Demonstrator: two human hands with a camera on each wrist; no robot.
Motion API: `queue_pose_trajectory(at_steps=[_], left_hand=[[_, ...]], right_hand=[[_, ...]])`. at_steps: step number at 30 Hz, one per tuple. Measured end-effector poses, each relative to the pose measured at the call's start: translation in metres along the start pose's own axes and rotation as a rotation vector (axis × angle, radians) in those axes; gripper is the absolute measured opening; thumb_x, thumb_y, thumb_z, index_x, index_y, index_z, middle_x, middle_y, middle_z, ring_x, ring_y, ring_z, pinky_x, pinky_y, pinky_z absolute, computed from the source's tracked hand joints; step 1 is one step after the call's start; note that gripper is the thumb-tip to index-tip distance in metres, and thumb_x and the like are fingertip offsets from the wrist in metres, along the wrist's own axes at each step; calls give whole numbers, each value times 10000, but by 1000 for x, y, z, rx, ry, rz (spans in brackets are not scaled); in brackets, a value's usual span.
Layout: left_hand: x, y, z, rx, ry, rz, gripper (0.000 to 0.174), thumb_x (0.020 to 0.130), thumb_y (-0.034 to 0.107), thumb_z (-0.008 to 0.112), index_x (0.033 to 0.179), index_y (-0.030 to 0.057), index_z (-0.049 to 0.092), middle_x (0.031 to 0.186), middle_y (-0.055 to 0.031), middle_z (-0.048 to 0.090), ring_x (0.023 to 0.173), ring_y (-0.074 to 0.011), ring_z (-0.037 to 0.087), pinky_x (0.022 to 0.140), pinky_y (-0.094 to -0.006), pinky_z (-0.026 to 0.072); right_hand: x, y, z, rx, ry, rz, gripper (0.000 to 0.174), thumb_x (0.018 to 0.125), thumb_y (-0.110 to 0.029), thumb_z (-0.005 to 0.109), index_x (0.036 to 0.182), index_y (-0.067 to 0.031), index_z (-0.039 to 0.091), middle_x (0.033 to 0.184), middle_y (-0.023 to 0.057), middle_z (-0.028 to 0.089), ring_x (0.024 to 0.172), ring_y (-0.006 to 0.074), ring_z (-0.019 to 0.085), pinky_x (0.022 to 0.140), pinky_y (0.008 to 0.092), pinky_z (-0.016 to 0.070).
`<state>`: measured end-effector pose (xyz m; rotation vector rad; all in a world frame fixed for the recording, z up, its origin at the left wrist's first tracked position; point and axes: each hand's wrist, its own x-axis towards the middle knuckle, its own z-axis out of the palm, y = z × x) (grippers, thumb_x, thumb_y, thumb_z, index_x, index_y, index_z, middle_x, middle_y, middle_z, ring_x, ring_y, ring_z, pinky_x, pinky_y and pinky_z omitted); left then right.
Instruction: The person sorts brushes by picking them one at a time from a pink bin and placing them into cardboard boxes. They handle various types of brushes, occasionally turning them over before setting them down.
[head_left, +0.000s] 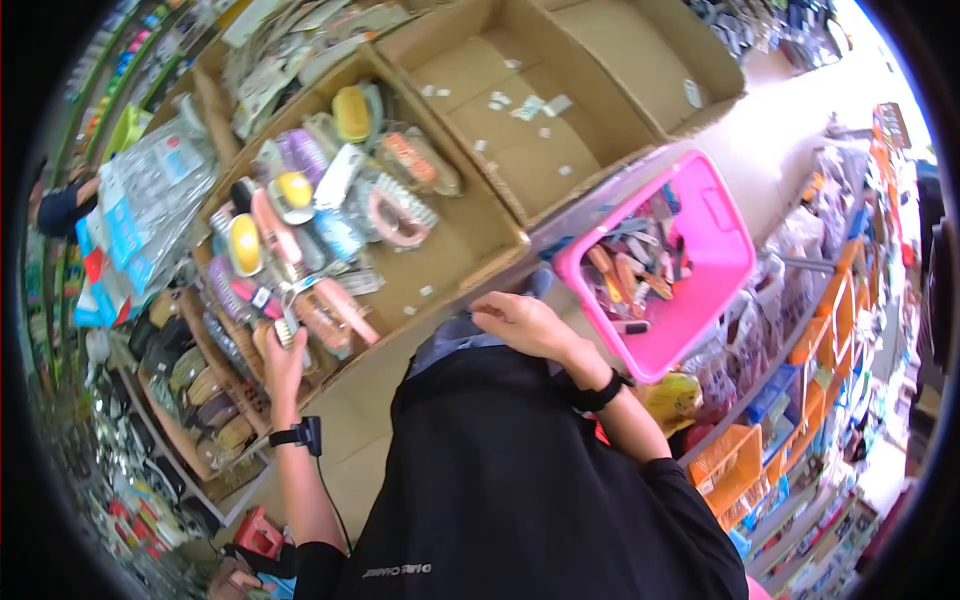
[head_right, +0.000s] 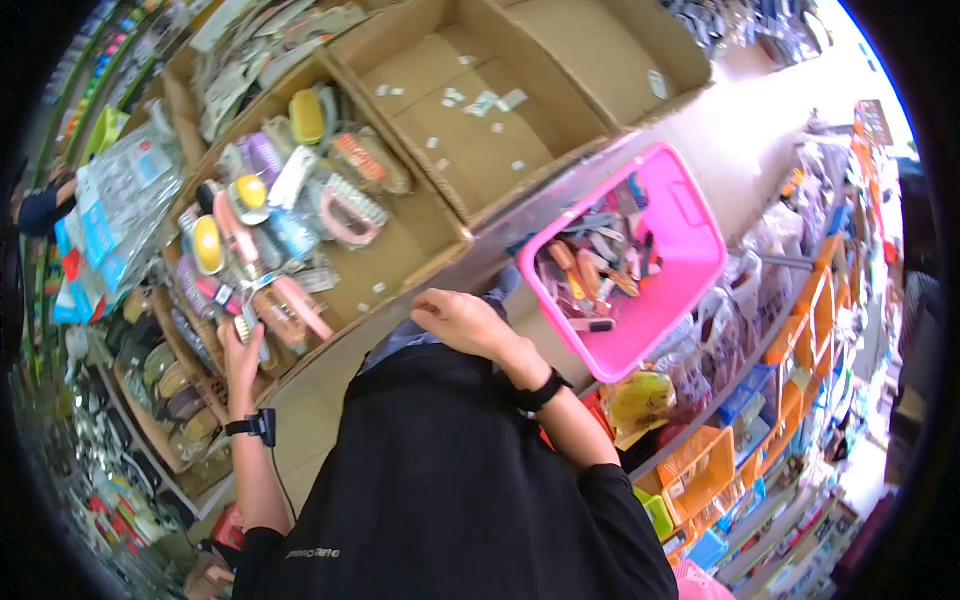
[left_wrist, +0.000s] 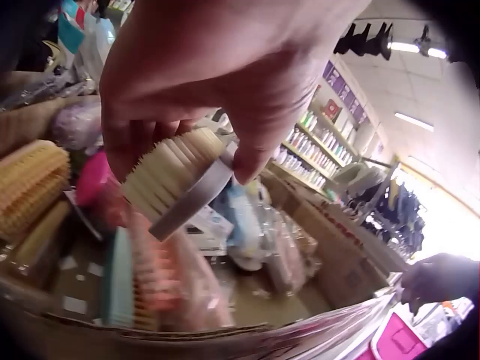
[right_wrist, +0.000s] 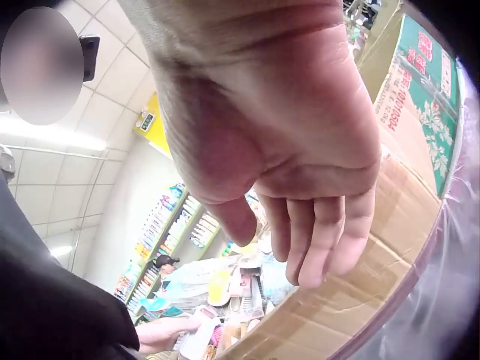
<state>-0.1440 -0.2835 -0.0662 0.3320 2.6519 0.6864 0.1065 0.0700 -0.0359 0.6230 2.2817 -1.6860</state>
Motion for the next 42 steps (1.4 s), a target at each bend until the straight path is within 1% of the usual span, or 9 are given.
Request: queue_pose_trajectory(at_steps=[1,4,7,10,15,19,25,30,42], left_hand=[[16,-64,23,-40,21,33,642,915,393,680,1355,-16,454,1249,-173,586,1137,-295,568,986,-373,429],[11,-40,27,-272,-134,16,643,920,270,685,1396,-57,402,1349,-194,532,1231,-315,520,1050,-383,384],[10,-18,26,32,58,-2,586,939,236,658,1396,-42,421,1386,-198,496,1265,-314,489,1054,-377,382],[1,51,30,-136,170,135,455,983,171,584,1376,-20,455,1307,-158,543,1160,-252,532,996,-360,420],[-16,163,89,-433,-220,235,412,977,102,573,1359,-18,475,1260,-137,574,1118,-171,564,941,-300,462],[-29,237,138,-15,-413,502,566,937,274,644,1378,-22,447,1319,-235,522,1216,-321,521,1031,-398,410],[-38,250,196,316,-463,501,666,891,335,674,1323,-93,402,1264,-310,494,1200,-448,470,1027,-479,380],[-41,258,200,469,-433,474,629,875,296,685,1268,-107,403,1194,-317,503,1135,-473,482,987,-497,391],[-44,265,203,568,-395,435,612,876,271,679,1288,-77,390,1193,-299,502,1139,-464,483,976,-493,403]], right_hand=[[-2,4,-2,12,-10,25,337,948,-261,612,1189,-26,630,1084,169,703,994,279,693,880,365,537],[-10,22,-3,15,66,-55,314,933,-281,592,1094,-16,645,998,184,703,956,334,680,844,401,533],[-21,29,-17,28,60,-10,325,945,-270,593,1135,-9,630,1032,181,702,988,317,680,864,387,533],[-29,44,-26,50,68,4,336,950,-268,593,1156,-4,623,1049,184,699,993,312,681,874,380,533],[-47,71,-48,80,91,22,354,955,-292,588,1166,-10,623,1047,186,699,993,311,679,874,378,529],[-75,105,-84,182,110,105,390,942,-348,581,1166,-34,637,1047,177,703,977,319,681,862,392,526],[-149,259,-140,555,754,391,328,984,-267,584,1195,-21,629,1007,52,688,846,129,653,777,280,513],[-210,327,-193,1032,1144,471,265,1006,-213,548,1165,-16,625,979,75,702,783,121,657,677,244,527],[-134,404,-275,930,926,542,294,997,-238,546,1202,-41,619,1036,56,705,815,108,661,696,242,517]])
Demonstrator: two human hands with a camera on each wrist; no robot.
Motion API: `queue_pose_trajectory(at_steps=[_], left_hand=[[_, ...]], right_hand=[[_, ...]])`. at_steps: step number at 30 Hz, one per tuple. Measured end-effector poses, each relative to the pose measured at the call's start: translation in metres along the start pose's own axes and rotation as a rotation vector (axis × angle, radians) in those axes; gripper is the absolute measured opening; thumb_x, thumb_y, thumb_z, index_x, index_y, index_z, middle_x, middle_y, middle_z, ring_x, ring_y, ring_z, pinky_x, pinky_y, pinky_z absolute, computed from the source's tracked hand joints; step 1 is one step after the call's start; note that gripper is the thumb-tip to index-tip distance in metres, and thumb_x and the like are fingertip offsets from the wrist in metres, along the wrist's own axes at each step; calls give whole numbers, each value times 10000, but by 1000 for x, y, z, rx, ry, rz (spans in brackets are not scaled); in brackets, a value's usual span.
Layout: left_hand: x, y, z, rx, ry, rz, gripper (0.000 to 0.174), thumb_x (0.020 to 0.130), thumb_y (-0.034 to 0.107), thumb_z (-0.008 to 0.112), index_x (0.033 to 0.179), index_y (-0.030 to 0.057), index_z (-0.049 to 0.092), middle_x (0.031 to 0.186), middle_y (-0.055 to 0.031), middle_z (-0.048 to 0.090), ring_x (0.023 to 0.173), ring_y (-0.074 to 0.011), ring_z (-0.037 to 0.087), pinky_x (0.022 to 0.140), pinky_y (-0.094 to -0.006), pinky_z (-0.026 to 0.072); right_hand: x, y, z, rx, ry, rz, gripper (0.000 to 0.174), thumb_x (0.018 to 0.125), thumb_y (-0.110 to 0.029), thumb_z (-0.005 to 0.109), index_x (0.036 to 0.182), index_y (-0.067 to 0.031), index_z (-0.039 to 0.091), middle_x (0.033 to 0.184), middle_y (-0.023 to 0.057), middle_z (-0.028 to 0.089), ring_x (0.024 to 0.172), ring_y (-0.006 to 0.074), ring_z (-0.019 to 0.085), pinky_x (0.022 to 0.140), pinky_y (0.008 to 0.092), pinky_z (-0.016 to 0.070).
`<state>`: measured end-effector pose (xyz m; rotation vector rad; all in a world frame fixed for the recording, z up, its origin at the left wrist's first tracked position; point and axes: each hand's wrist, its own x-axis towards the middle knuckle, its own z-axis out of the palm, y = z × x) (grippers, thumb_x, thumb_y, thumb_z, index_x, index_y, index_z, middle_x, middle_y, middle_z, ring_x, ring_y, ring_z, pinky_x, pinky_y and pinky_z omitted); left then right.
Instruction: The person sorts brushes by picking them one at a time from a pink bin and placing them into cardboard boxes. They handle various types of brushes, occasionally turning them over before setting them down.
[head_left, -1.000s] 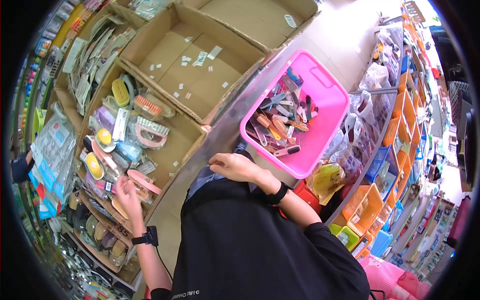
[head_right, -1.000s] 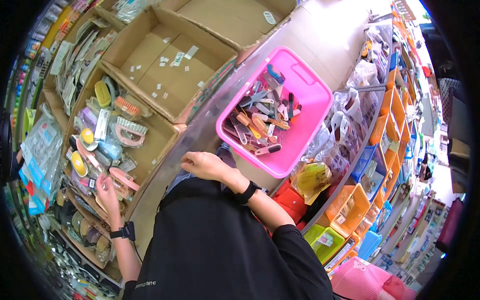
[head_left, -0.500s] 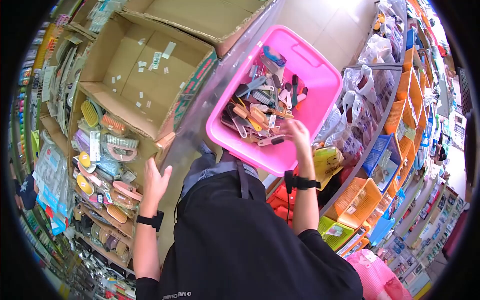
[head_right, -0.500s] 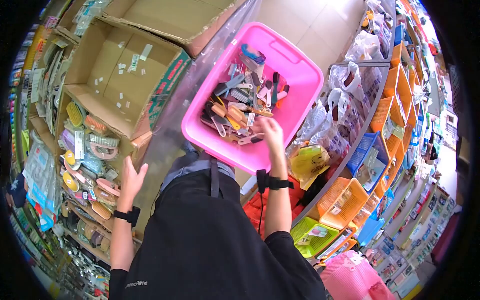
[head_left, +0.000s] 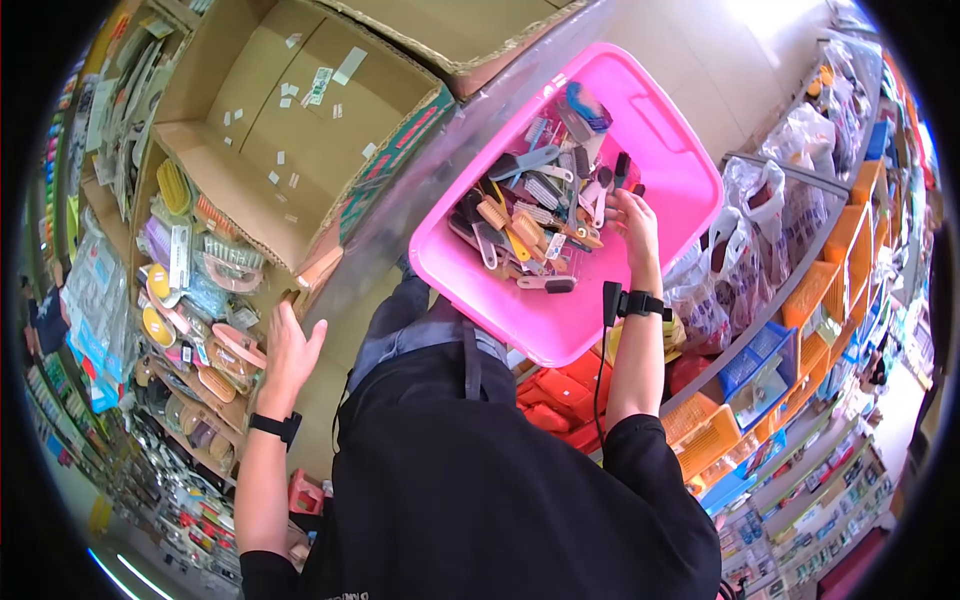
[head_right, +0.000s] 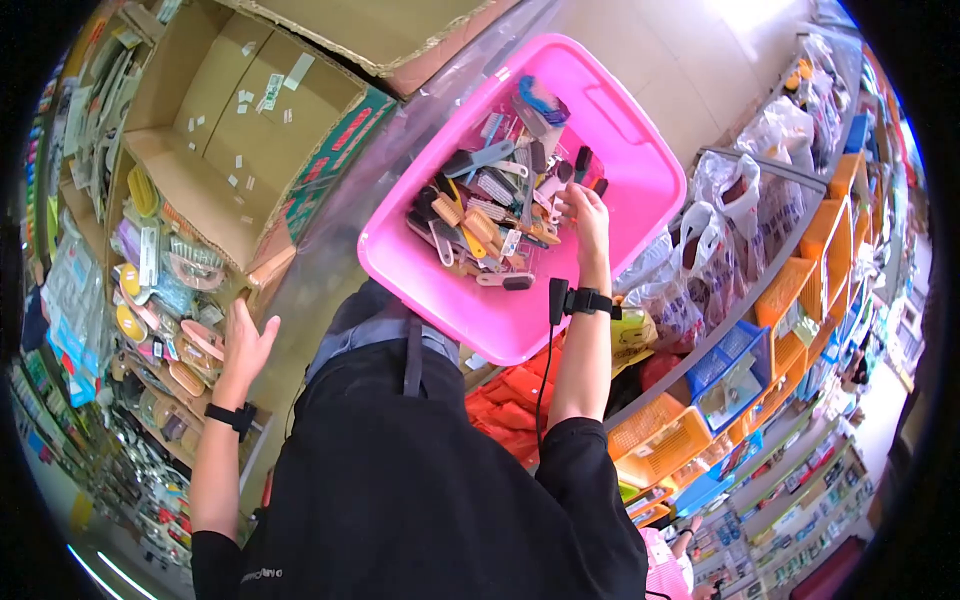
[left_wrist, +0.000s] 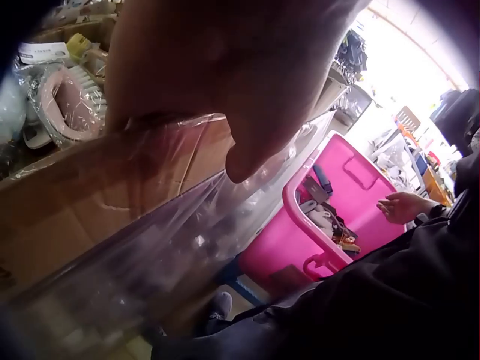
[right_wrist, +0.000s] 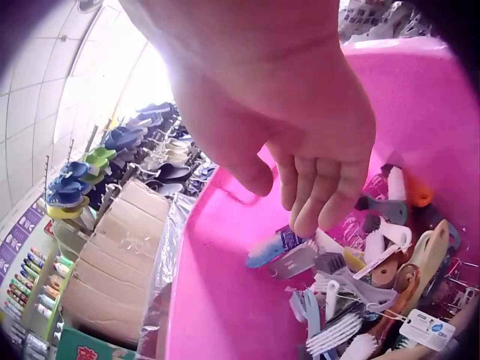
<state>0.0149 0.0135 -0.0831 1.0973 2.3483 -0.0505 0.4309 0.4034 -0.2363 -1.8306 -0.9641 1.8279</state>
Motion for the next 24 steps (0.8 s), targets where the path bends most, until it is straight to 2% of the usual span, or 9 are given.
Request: queue_pose_trajectory(at_steps=[11,19,24], left_hand=[[2,2,-2,56,-66,-70,600,863,239,690,1289,-70,403,1215,-279,500,1145,-451,484,972,-496,406],[4,4,-3,4,-84,-102,637,856,194,691,1352,-56,380,1336,-273,459,1233,-446,449,1027,-490,383],[4,6,-4,-8,-76,-107,636,857,186,686,1358,-54,376,1341,-273,458,1236,-446,447,1028,-493,380]], right_hand=[[86,16,32,-47,7,59,326,984,-240,546,1235,-36,589,1062,79,686,851,151,667,710,296,530],[103,25,43,-13,41,70,346,974,-237,545,1251,-34,582,1072,93,681,862,167,665,711,297,529],[105,22,55,7,72,68,362,966,-227,552,1268,-29,575,1073,94,680,842,168,665,707,298,528]])
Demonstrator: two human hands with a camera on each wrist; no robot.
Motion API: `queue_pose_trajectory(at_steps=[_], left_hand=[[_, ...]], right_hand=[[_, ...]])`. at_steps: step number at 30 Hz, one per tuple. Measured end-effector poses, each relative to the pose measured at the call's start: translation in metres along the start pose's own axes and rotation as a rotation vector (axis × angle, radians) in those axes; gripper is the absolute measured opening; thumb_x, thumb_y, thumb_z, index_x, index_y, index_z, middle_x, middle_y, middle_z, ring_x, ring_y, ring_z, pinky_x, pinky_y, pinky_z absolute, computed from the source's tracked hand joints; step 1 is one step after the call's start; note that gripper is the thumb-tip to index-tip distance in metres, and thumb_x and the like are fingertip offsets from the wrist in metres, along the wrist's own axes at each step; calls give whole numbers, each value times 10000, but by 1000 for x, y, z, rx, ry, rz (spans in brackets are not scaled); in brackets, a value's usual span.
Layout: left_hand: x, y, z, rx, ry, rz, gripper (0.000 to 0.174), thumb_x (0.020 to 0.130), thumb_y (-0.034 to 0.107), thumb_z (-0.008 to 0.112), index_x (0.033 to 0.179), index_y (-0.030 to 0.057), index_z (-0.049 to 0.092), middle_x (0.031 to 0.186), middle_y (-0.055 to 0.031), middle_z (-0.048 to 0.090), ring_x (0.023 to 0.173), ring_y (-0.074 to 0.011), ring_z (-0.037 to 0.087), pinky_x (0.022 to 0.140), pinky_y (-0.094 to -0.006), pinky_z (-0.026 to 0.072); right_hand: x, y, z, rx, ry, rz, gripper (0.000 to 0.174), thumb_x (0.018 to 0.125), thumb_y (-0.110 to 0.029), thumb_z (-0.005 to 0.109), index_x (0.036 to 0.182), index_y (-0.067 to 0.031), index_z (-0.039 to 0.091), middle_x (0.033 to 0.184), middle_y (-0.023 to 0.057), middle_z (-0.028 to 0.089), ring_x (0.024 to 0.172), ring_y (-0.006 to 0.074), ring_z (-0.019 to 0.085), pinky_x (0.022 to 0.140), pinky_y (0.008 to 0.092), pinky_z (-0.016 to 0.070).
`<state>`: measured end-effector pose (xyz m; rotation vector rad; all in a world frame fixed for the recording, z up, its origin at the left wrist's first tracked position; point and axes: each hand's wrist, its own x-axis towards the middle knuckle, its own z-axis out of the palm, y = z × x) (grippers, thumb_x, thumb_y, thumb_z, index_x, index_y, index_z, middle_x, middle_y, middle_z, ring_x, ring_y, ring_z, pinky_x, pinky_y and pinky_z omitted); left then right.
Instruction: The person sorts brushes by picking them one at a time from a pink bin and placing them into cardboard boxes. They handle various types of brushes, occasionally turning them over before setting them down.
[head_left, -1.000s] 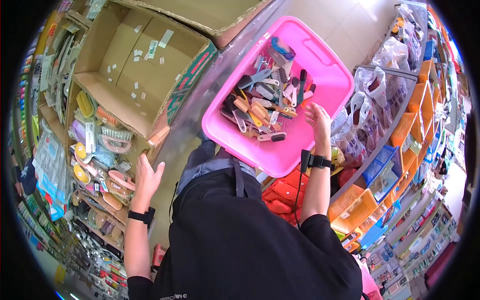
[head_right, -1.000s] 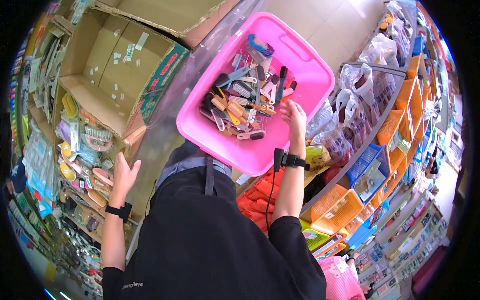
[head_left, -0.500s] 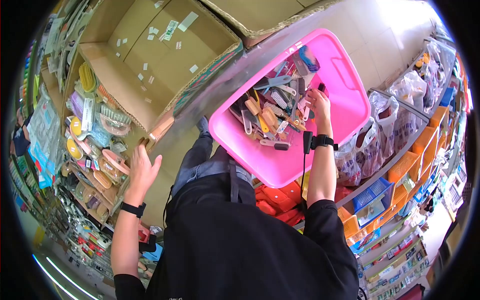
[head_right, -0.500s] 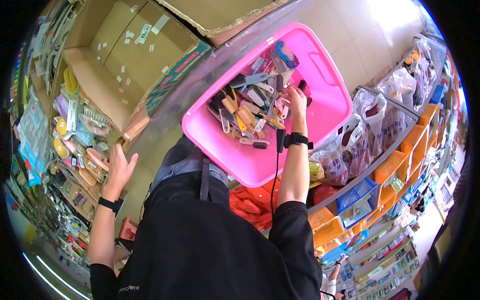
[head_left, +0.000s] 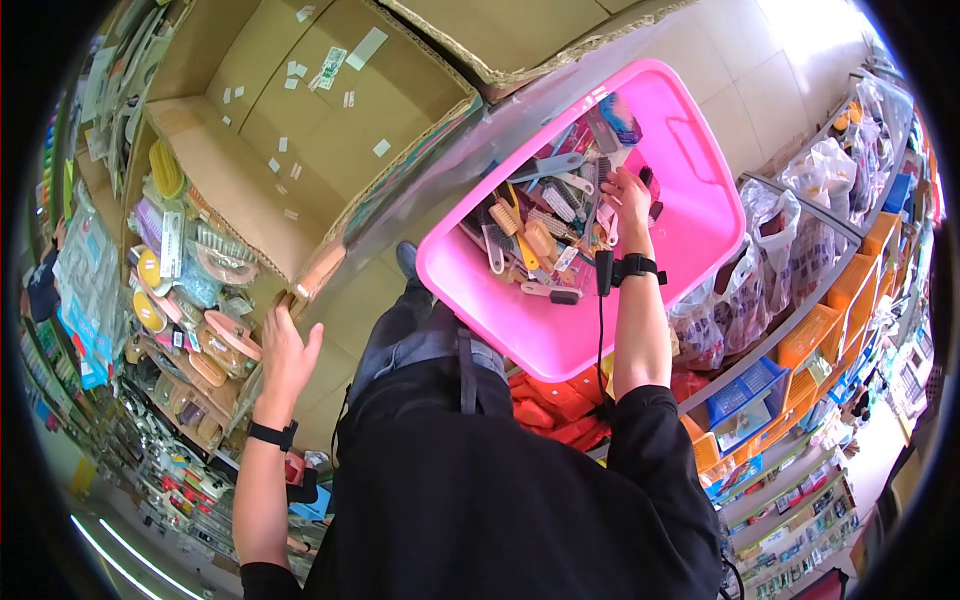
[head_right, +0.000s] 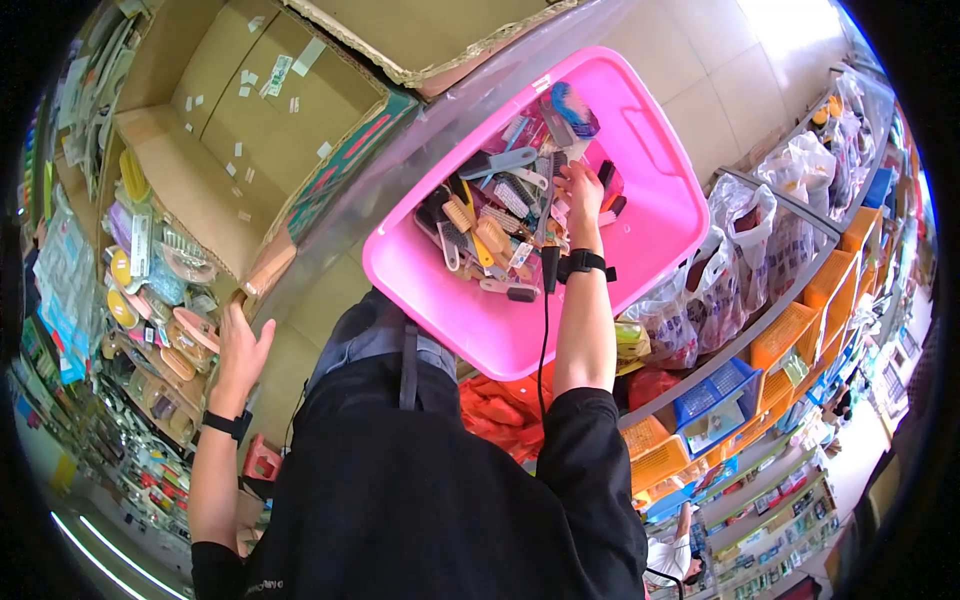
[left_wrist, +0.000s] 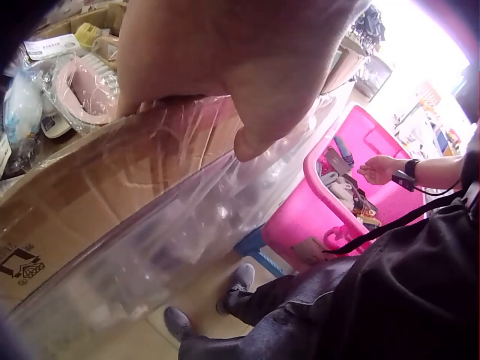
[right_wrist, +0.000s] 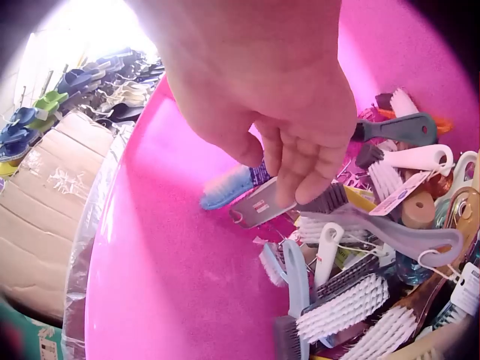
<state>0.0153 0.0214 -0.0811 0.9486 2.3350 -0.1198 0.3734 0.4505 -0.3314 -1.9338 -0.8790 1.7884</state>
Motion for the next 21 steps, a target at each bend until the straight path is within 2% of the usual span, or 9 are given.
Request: queue_pose_trajectory(at_steps=[7,10,11,14,15,19,21], left_hand=[[0,4,0,19,32,6,610,861,217,684,1309,-81,396,1247,-303,488,1173,-465,466,1003,-508,383],[-1,4,2,27,47,12,605,861,233,685,1286,-92,402,1211,-302,497,1144,-466,474,992,-510,385],[-1,2,4,41,76,45,599,862,233,683,1277,-96,403,1201,-302,497,1135,-467,475,983,-504,389],[-1,10,-2,78,-8,-39,594,864,232,683,1273,-97,404,1189,-306,499,1135,-472,475,978,-500,391],[-1,9,-2,80,-7,-37,589,865,232,683,1269,-96,405,1180,-306,501,1128,-473,478,976,-500,391],[-1,6,0,89,19,-10,568,871,233,681,1249,-94,411,1143,-304,508,1100,-474,487,968,-504,391],[-2,6,1,85,32,1,561,874,237,678,1240,-95,413,1131,-304,510,1094,-474,489,966,-507,392]], right_hand=[[7,5,15,46,13,-31,391,923,-144,558,1291,-10,560,1069,98,677,790,163,658,674,283,531],[11,7,15,81,-9,-22,438,911,-149,573,1318,3,518,1068,109,674,805,170,659,677,294,539],[13,7,15,68,-21,-12,471,922,-131,554,1362,7,460,1085,121,666,812,183,662,684,306,544],[23,14,14,152,-66,57,508,933,-103,528,1409,9,393,1100,133,658,813,198,665,692,323,552],[27,13,15,158,-60,65,563,942,-81,506,1458,8,299,1098,153,652,803,210,667,680,324,558],[46,13,18,153,-18,46,631,936,-76,507,1486,4,209,1061,172,651,764,214,664,633,311,561],[59,11,20,82,-19,27,646,925,-73,526,1486,-1,213,1042,166,652,759,212,665,629,313,563]])
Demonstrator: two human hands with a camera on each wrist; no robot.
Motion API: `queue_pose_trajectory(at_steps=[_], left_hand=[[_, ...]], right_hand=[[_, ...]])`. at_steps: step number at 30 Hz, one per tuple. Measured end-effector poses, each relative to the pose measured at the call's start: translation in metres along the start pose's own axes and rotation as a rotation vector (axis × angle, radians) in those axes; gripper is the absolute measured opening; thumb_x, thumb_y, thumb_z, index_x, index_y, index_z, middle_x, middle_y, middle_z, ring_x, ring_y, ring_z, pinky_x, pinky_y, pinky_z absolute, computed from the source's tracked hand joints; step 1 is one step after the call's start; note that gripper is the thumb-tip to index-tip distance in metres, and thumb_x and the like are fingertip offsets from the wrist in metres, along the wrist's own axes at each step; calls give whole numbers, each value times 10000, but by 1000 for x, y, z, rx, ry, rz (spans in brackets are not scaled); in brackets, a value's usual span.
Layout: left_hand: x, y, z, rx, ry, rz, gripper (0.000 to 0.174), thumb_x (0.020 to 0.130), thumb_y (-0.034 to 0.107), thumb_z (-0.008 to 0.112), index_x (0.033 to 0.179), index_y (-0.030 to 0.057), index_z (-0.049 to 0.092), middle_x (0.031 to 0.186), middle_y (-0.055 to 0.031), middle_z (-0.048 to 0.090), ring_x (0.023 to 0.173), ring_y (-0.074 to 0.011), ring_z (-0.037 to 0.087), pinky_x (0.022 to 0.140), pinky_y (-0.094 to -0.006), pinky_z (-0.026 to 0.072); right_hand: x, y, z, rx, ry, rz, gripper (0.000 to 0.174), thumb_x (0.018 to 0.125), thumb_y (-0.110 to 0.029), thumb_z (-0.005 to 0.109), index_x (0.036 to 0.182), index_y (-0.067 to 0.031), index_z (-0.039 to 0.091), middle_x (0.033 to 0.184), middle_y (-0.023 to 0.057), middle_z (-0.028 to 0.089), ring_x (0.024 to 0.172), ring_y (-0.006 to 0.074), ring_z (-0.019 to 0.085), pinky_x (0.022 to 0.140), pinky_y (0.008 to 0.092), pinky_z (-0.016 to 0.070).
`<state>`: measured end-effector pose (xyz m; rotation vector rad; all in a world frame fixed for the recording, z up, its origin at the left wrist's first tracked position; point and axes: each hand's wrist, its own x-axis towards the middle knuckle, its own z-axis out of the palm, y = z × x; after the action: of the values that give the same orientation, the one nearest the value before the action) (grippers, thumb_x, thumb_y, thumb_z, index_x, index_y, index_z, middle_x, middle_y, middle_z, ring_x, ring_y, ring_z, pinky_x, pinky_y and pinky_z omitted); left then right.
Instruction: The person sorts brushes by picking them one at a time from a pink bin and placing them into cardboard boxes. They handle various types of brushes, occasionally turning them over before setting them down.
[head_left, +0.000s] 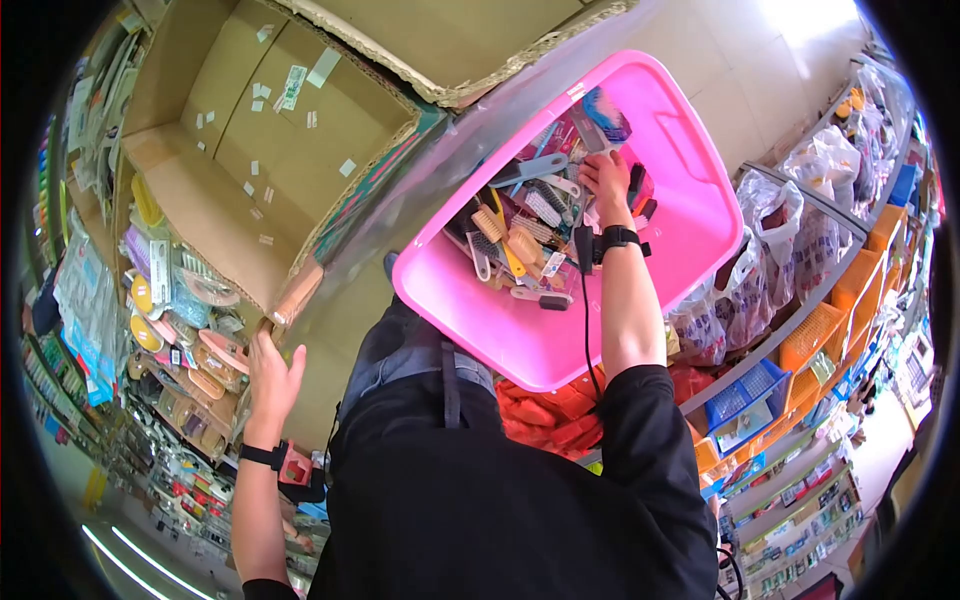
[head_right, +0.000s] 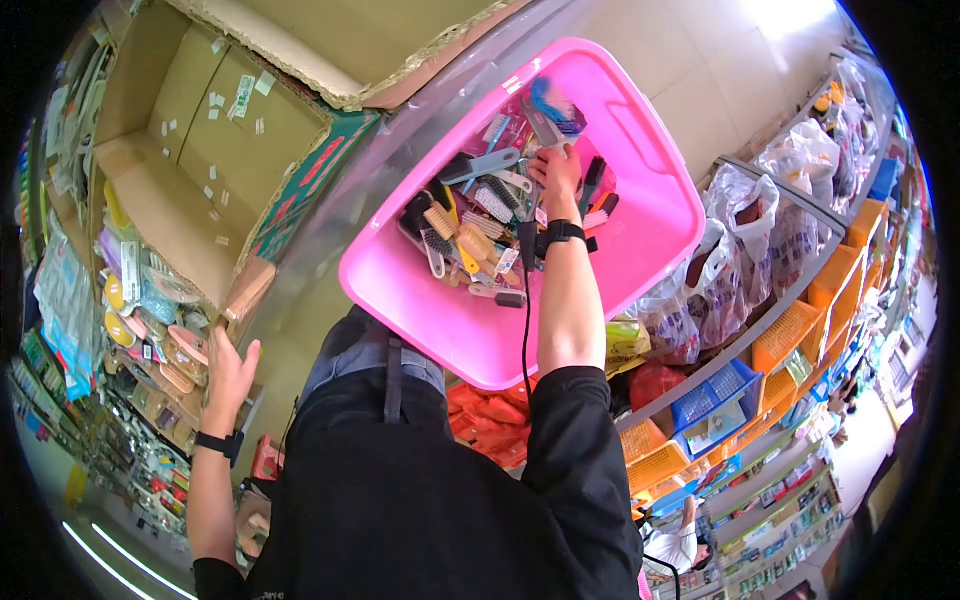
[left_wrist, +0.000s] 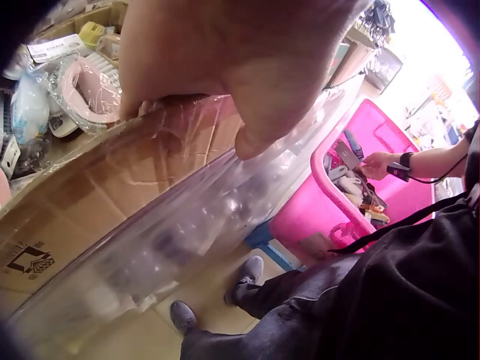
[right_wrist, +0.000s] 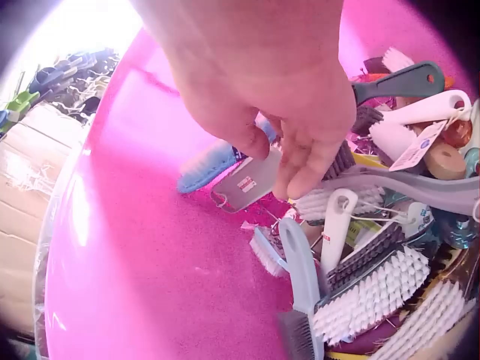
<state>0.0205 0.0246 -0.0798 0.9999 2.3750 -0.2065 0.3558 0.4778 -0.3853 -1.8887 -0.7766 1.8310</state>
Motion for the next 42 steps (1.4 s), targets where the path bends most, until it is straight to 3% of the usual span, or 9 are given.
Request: queue_pose_trajectory(at_steps=[5,6,9,12,16,20,25,37,42], left_hand=[[1,9,-7,-1,-75,-80,568,878,243,676,1243,-99,408,1153,-315,507,1121,-477,484,971,-507,392],[1,11,-9,-7,-82,-107,566,877,242,677,1241,-100,409,1157,-316,507,1124,-477,483,972,-505,391],[3,15,-8,-28,-87,-150,561,875,238,679,1235,-99,411,1163,-318,508,1130,-480,482,974,-503,391],[3,14,-6,-40,-72,-144,560,875,235,680,1235,-100,411,1159,-319,512,1128,-484,482,975,-504,390],[2,14,-7,-24,-76,-140,571,874,229,684,1248,-101,407,1167,-323,514,1130,-490,481,980,-506,388],[2,9,-4,-44,-69,-111,584,871,224,688,1262,-100,402,1172,-327,513,1132,-491,481,983,-508,386],[0,13,-7,-37,-39,-66,595,869,232,691,1269,-102,404,1188,-325,514,1136,-487,483,987,-509,385],[-3,-5,-3,-173,49,84,609,887,281,672,1299,-99,432,1257,-301,520,1196,-449,478,1023,-479,387],[-17,1,-20,-385,246,234,531,897,264,672,1299,-41,506,1319,-237,529,1259,-390,477,1059,-438,381]], right_hand=[[34,1,9,-275,69,-38,525,896,-93,591,1369,19,393,870,128,663,642,203,663,535,311,549],[34,1,14,-326,159,-86,355,900,-133,595,1213,24,542,788,116,675,611,196,672,506,299,540],[37,-9,10,-644,164,-91,287,906,-211,595,1073,20,629,782,101,709,633,174,693,559,302,543],[41,1,4,-1037,351,-326,308,911,-282,589,963,12,666,802,85,735,620,152,697,619,313,539],[12,-7,-3,-825,128,-251,367,912,-354,577,1008,-13,672,816,105,726,691,203,705,716,366,530],[-31,-5,-17,-524,-163,-183,275,908,-262,654,947,9,658,694,32,656,562,95,584,530,250,461],[-107,3,-18,-398,-230,-157,250,932,-216,630,968,31,644,743,52,668,576,94,594,516,228,457],[-299,0,44,-46,-612,12,196,975,-226,621,968,-30,622,808,30,675,648,48,579,611,197,439],[-366,-2,79,-25,-799,0,198,970,-218,624,973,-22,595,859,88,681,696,117,641,721,247,512]])
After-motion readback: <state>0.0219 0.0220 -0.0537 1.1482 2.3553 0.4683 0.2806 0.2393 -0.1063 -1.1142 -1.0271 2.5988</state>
